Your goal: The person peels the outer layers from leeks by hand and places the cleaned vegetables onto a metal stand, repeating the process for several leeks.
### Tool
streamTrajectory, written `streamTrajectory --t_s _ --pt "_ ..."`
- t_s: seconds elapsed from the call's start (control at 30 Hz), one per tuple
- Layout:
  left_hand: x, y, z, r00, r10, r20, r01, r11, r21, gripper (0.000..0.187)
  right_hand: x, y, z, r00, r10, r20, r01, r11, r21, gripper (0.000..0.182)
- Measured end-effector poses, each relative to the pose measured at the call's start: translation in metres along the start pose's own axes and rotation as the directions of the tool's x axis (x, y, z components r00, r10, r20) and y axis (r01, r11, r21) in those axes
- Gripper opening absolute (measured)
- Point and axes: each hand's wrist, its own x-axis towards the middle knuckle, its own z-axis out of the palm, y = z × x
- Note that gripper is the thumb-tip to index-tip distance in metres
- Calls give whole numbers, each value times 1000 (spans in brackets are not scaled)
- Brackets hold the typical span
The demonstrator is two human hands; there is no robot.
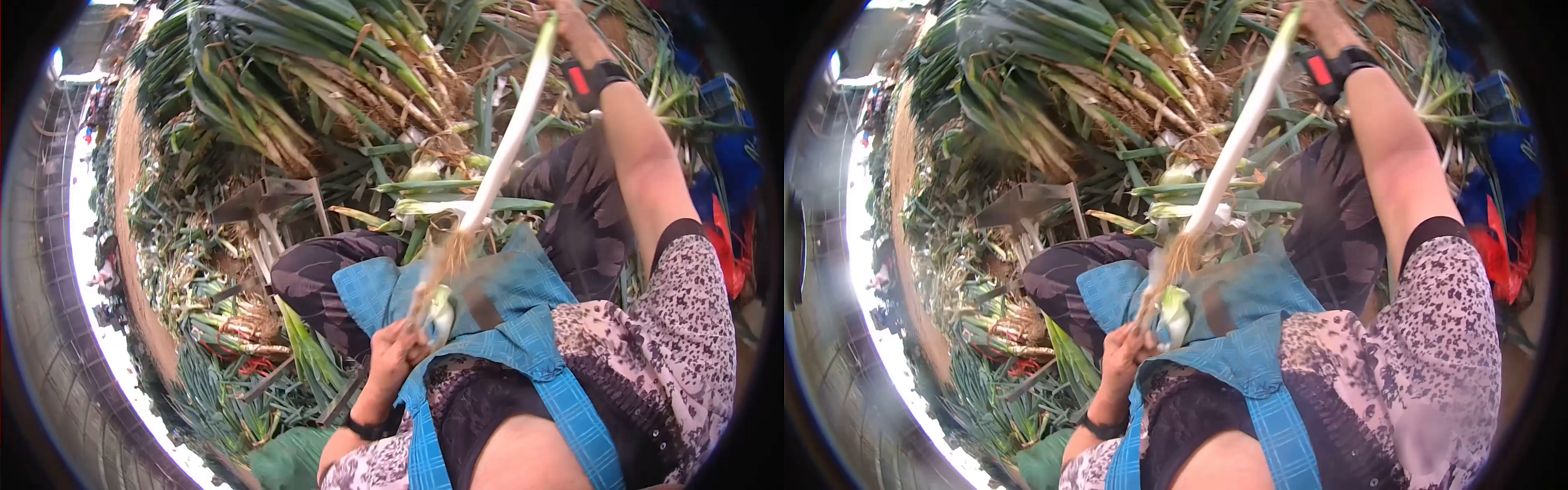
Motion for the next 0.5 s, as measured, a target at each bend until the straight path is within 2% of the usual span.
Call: streamTrajectory --t_s 0.07,0.1,0.13,0.17,0.2,0.23,0.27,0.3,0.33,0.37,0.4,0.43,0.47,0.5 --pt "-24 -2 -14 983 -18 -185 14 1000 -19 30 7 1 7 1000 -10 -7 10 1000 4 13" --pt "-21 1 -21 981 -28 -193 34 999 29 28 13 1 13 1000 -16 -7 16 1000 6 13" --pt "-17 4 -24 977 156 -143 -105 944 312 28 17 1 17 999 -32 -5 32 999 0 13" --pt "-2 10 -24 947 319 -37 -245 790 562 28 23 0 20 998 -55 -4 55 998 -4 13" --pt "17 27 -16 888 446 110 -369 551 749 28 26 3 26 996 -86 1 86 996 -7 13" --pt "32 51 -9 794 554 249 -366 108 924 30 30 10 34 992 -124 10 124 992 -13 13" --pt "45 72 -5 698 583 417 -245 -352 903 33 29 22 45 982 -186 20 186 982 -31 13" --pt "58 84 -4 718 613 331 -138 -340 930 43 29 42 53 929 -347 128 361 926 -108 12" --pt "72 96 -4 729 641 241 -28 -324 946 58 5 51 98 946 -289 -150 248 938 -244 13" --pt "88 110 -6 679 689 252 -100 -254 962 69 -9 70 119 949 -304 -87 261 908 -328 10" --pt "104 126 -5 632 733 251 -172 -183 968 81 -26 89 134 929 -366 55 350 821 -451 8" --pt "116 143 5 606 770 199 -285 -24 958 89 -48 102 157 918 -355 175 380 665 -643 11" --pt "127 158 16 586 799 136 -391 131 911 98 -48 129 160 866 -344 364 498 670 -551 20" --pt "146 165 17 593 802 75 -489 284 824 98 -72 149 179 801 -382 461 598 485 -638 41"
